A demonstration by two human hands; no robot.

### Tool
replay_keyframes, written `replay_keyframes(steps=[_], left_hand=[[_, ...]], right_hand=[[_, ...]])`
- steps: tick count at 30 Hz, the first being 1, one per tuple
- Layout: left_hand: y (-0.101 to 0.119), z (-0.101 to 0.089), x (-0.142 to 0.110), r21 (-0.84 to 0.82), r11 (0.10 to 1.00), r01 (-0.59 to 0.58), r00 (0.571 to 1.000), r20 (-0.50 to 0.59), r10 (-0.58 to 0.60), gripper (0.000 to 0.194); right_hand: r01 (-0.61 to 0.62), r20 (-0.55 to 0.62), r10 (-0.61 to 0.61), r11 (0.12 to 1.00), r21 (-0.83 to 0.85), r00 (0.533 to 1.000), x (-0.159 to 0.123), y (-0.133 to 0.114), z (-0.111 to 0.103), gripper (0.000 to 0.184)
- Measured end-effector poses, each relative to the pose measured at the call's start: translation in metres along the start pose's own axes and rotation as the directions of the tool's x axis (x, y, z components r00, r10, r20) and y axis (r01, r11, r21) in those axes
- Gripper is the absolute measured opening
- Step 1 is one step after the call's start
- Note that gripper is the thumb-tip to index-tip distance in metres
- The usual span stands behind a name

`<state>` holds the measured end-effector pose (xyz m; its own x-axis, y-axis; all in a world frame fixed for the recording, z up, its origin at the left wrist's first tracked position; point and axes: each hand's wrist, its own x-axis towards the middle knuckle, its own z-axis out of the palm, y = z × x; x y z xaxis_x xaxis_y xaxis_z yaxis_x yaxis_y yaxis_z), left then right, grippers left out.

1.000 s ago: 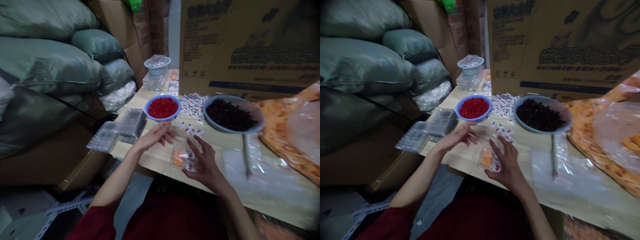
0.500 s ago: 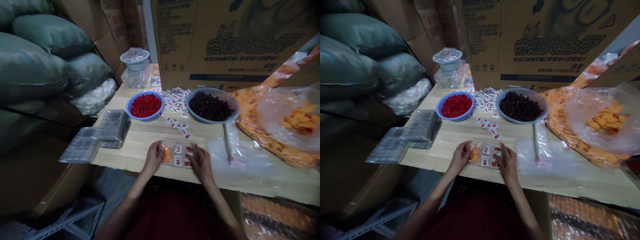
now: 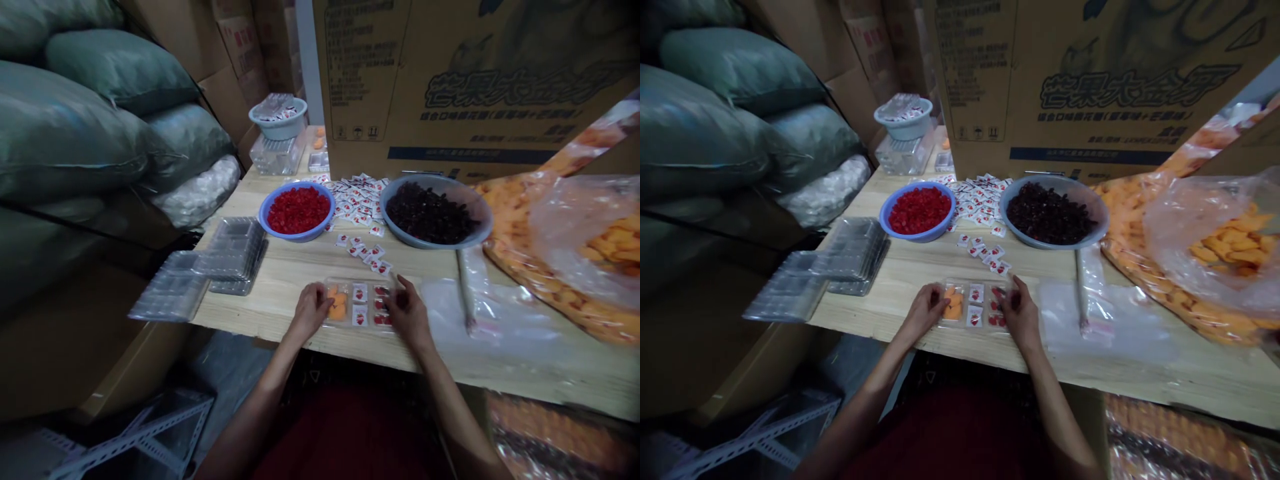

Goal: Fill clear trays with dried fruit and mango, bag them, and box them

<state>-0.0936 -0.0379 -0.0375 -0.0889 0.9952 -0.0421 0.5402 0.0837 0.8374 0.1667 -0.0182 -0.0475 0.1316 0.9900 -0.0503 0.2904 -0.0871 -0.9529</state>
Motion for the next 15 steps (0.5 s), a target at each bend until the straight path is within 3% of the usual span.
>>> replay_keyframes(steps=[2, 6, 9, 12, 15], left_hand=[[0.001, 0.003, -0.006, -0.259, 0.961, 0.093, 0.995, 0.041, -0.086, 0.029], [0.012, 0.005, -0.019, -0.699, 0.66, 0.275, 0.961, 0.184, -0.206, 0.054], [0.025, 0.001, -0.028, -0.784, 0.501, 0.366, 0.931, 0.317, -0.184, 0.059], [0.033, 0.001, -0.037, -0.74, 0.416, 0.529, 0.844, 0.512, -0.161, 0.053], [0.034, 0.006, -0.042, -0.731, 0.358, 0.581, 0.812, 0.55, -0.196, 0.047]], right_hand=[[-0.061, 0.034, 0.055, 0.977, 0.203, 0.998, -0.006, -0.005, -0.007, 0.077], [-0.271, 0.194, 0.202, 0.841, 0.468, 0.96, -0.02, -0.016, -0.023, 0.079], [-0.35, 0.27, 0.238, 0.769, 0.535, 0.933, -0.028, -0.023, -0.032, 0.073], [-0.381, 0.299, 0.251, 0.743, 0.55, 0.921, -0.034, -0.028, -0.036, 0.071], [-0.419, 0.331, 0.273, 0.729, 0.542, 0.903, -0.04, -0.029, -0.039, 0.066]])
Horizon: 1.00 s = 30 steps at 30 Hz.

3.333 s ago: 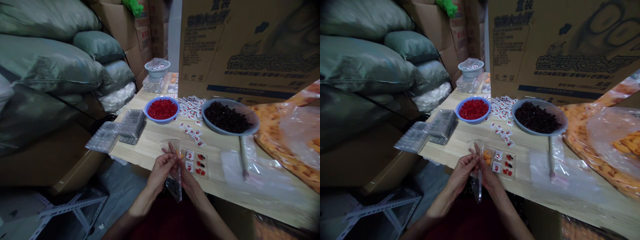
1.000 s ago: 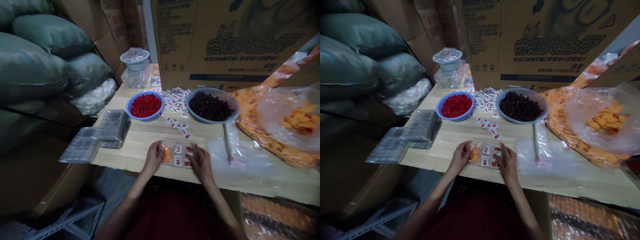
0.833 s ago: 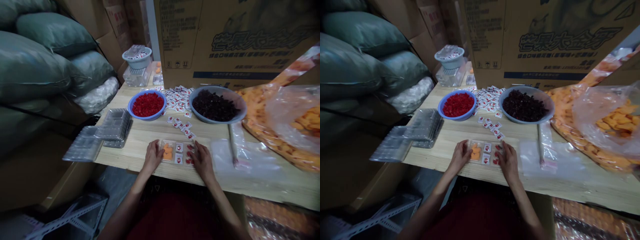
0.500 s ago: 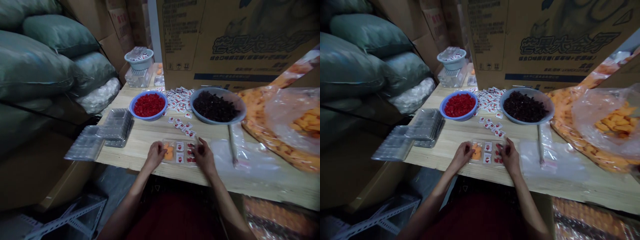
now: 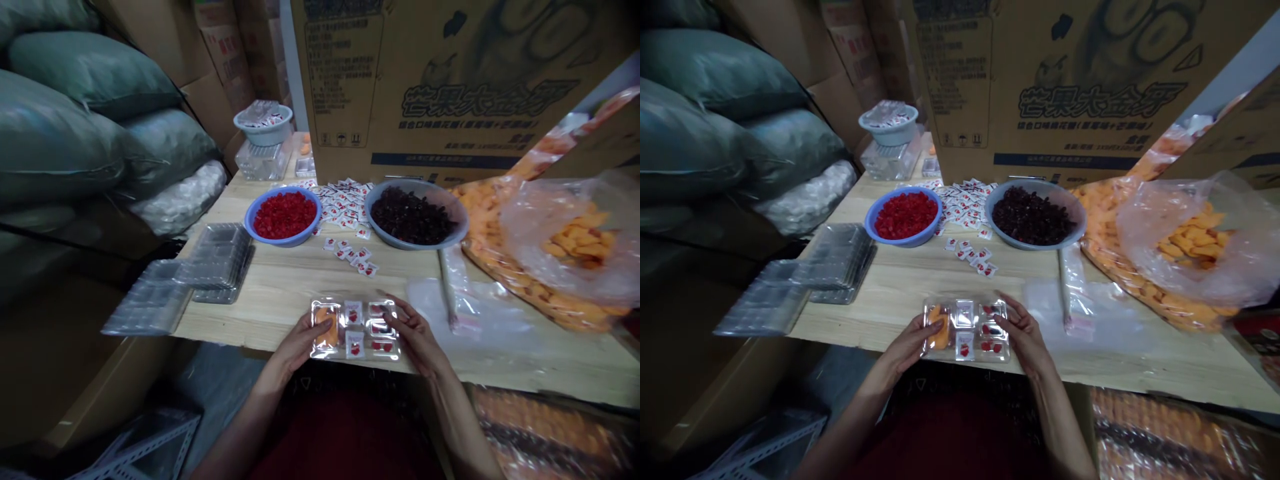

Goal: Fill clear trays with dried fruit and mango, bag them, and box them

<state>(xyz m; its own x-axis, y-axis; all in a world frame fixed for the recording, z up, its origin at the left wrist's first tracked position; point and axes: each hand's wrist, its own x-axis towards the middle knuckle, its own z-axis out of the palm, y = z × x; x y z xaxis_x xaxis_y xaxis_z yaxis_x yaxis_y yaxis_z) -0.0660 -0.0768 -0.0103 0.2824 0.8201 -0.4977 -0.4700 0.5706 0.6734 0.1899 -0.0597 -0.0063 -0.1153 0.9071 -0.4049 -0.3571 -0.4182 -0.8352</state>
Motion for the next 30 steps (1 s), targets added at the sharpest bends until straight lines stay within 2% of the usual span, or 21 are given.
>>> replay_keyframes(steps=[5, 7, 10, 13, 15, 16, 18, 20, 22, 24, 28, 30], left_hand=[[-0.006, 0.005, -0.002, -0.019, 1.0, -0.019, 0.996, -0.086, 0.017, 0.042], [-0.006, 0.007, -0.006, -0.003, 1.0, 0.014, 0.999, -0.05, -0.014, 0.044], [-0.007, 0.009, -0.013, -0.001, 0.997, 0.08, 0.997, 0.005, -0.08, 0.05], [-0.008, 0.01, -0.015, -0.032, 0.996, 0.079, 0.995, -0.055, -0.081, 0.049], [-0.006, 0.009, -0.014, -0.054, 0.996, 0.066, 0.992, -0.108, -0.072, 0.045], [-0.004, 0.009, -0.013, -0.064, 0.996, 0.056, 0.99, -0.128, -0.064, 0.044], [0.002, 0.007, -0.012, -0.08, 0.996, 0.027, 0.986, -0.16, -0.039, 0.046], [0.008, 0.006, -0.012, -0.094, 0.996, 0.001, 0.983, -0.183, -0.018, 0.05], [0.012, 0.005, -0.012, -0.1, 0.995, -0.011, 0.98, -0.2, -0.009, 0.051], [0.015, 0.005, -0.014, -0.097, 0.995, -0.016, 0.977, -0.214, -0.005, 0.053], [0.016, 0.006, -0.017, -0.101, 0.995, -0.021, 0.971, -0.237, -0.003, 0.058], [0.016, 0.007, -0.017, -0.119, 0.993, -0.02, 0.974, -0.228, -0.008, 0.058]], right_hand=[[0.008, 0.124, 0.011, 0.988, -0.154, 0.992, -0.011, 0.006, -0.008, 0.041], [0.016, 0.138, 0.008, 0.984, -0.175, 0.99, -0.016, 0.007, -0.009, 0.037], [-0.013, 0.138, 0.035, 0.987, -0.162, 0.99, -0.021, 0.006, -0.009, 0.04], [0.023, 0.089, -0.004, 0.977, -0.213, 0.996, -0.021, 0.001, -0.013, 0.051], [0.118, -0.039, -0.14, 0.933, -0.339, 0.989, -0.019, -0.003, -0.022, 0.057], [0.159, -0.109, -0.23, 0.881, -0.446, 0.967, -0.018, -0.005, -0.029, 0.056], [0.178, -0.176, -0.4, 0.703, -0.689, 0.9, -0.017, -0.006, -0.045, 0.047], [0.143, -0.122, -0.493, 0.466, -0.873, 0.861, -0.018, -0.005, -0.055, 0.037], [0.117, -0.034, -0.512, 0.26, -0.958, 0.858, -0.022, 0.0, -0.055, 0.029], [0.093, 0.029, -0.49, 0.106, -0.99, 0.871, -0.026, 0.006, -0.046, 0.022], [0.055, 0.099, -0.413, -0.117, -0.992, 0.905, -0.029, 0.017, -0.021, 0.013], [-0.001, 0.078, -0.391, -0.197, -0.98, 0.917, -0.025, 0.017, -0.018, 0.006]])
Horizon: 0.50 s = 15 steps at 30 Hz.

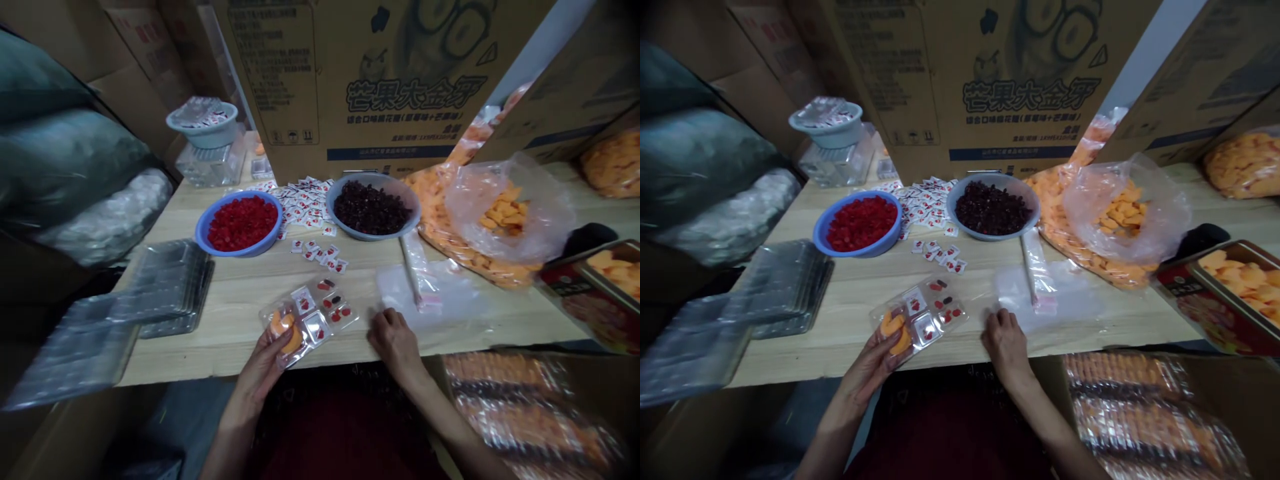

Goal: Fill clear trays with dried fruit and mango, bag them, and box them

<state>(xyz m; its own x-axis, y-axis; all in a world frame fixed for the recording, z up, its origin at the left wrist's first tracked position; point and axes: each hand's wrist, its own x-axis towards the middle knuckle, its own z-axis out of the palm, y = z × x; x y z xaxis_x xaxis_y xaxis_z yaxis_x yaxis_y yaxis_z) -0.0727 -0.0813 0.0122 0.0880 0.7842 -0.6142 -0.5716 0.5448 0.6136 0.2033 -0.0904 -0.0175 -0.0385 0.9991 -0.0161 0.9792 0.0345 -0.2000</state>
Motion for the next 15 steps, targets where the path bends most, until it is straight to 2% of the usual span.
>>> replay_keyframes(steps=[3, 8, 11, 15], left_hand=[[-0.001, -0.001, 0.001, -0.025, 1.0, -0.001, 1.0, 0.023, 0.001, 0.056], [-0.003, -0.007, 0.001, -0.047, 0.999, -0.007, 0.999, 0.053, 0.01, 0.053], [-0.003, -0.012, 0.0, -0.044, 0.999, -0.013, 0.998, 0.06, 0.015, 0.052], [-0.004, -0.014, -0.001, -0.055, 0.998, -0.019, 0.997, 0.073, 0.023, 0.053]], right_hand=[[-0.032, 0.071, 0.037, 0.997, -0.077, 0.997, 0.011, 0.006, -0.001, 0.017], [-0.027, 0.2, 0.042, 0.997, -0.075, 0.979, 0.016, 0.01, -0.013, 0.022], [-0.043, 0.207, 0.065, 0.993, -0.108, 0.976, 0.01, -0.001, -0.014, 0.01], [-0.072, 0.171, 0.104, 0.98, -0.185, 0.98, 0.009, -0.009, -0.004, 0.025]])
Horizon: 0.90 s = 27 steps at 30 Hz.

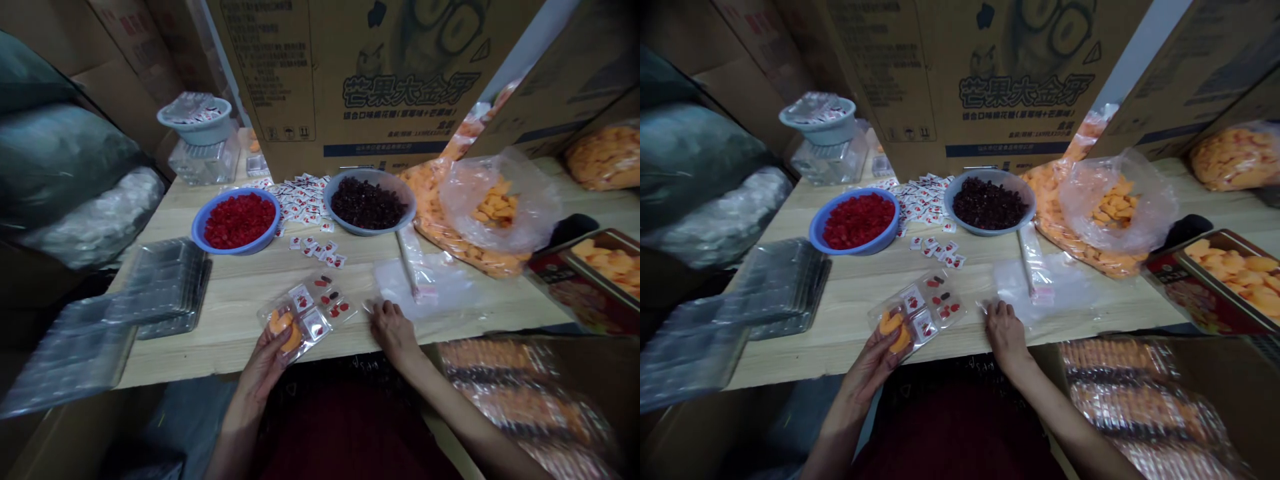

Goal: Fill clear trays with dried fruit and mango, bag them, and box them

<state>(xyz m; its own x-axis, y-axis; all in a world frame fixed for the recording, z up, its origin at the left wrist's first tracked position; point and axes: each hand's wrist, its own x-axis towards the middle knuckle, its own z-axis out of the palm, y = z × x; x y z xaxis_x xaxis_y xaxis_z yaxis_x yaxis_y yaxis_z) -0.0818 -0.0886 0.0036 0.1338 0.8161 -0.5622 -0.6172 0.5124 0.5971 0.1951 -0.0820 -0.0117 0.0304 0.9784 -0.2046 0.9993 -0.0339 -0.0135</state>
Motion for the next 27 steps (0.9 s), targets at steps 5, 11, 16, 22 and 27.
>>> replay_keyframes(steps=[5, 11, 16, 22, 27], left_hand=[[-0.003, 0.002, -0.003, -0.021, 1.0, -0.002, 1.0, -0.003, 0.002, 0.051], [-0.01, 0.008, -0.002, -0.046, 0.999, 0.008, 1.0, 0.028, -0.006, 0.05], [-0.025, 0.028, 0.011, -0.065, 0.997, 0.042, 0.997, 0.071, -0.037, 0.05], [-0.05, 0.036, 0.032, -0.001, 1.0, 0.018, 0.988, 0.151, -0.017, 0.057], [-0.051, 0.024, 0.028, 0.031, 1.0, 0.005, 0.994, 0.109, -0.009, 0.063]], right_hand=[[-0.003, -0.021, 0.011, 0.941, 0.339, 1.0, 0.014, 0.022, 0.005, 0.016], [0.021, -0.056, 0.014, 0.813, 0.582, 0.998, 0.021, 0.049, 0.013, 0.016], [-0.017, -0.044, 0.082, 0.63, 0.776, 0.996, 0.03, 0.051, 0.033, 0.026], [-0.027, 0.048, -0.043, 0.404, 0.914, 0.998, 0.029, 0.061, 0.028, 0.038], [-0.072, 0.092, -0.092, 0.201, 0.977, 0.992, 0.024, 0.067, 0.023, 0.039]])
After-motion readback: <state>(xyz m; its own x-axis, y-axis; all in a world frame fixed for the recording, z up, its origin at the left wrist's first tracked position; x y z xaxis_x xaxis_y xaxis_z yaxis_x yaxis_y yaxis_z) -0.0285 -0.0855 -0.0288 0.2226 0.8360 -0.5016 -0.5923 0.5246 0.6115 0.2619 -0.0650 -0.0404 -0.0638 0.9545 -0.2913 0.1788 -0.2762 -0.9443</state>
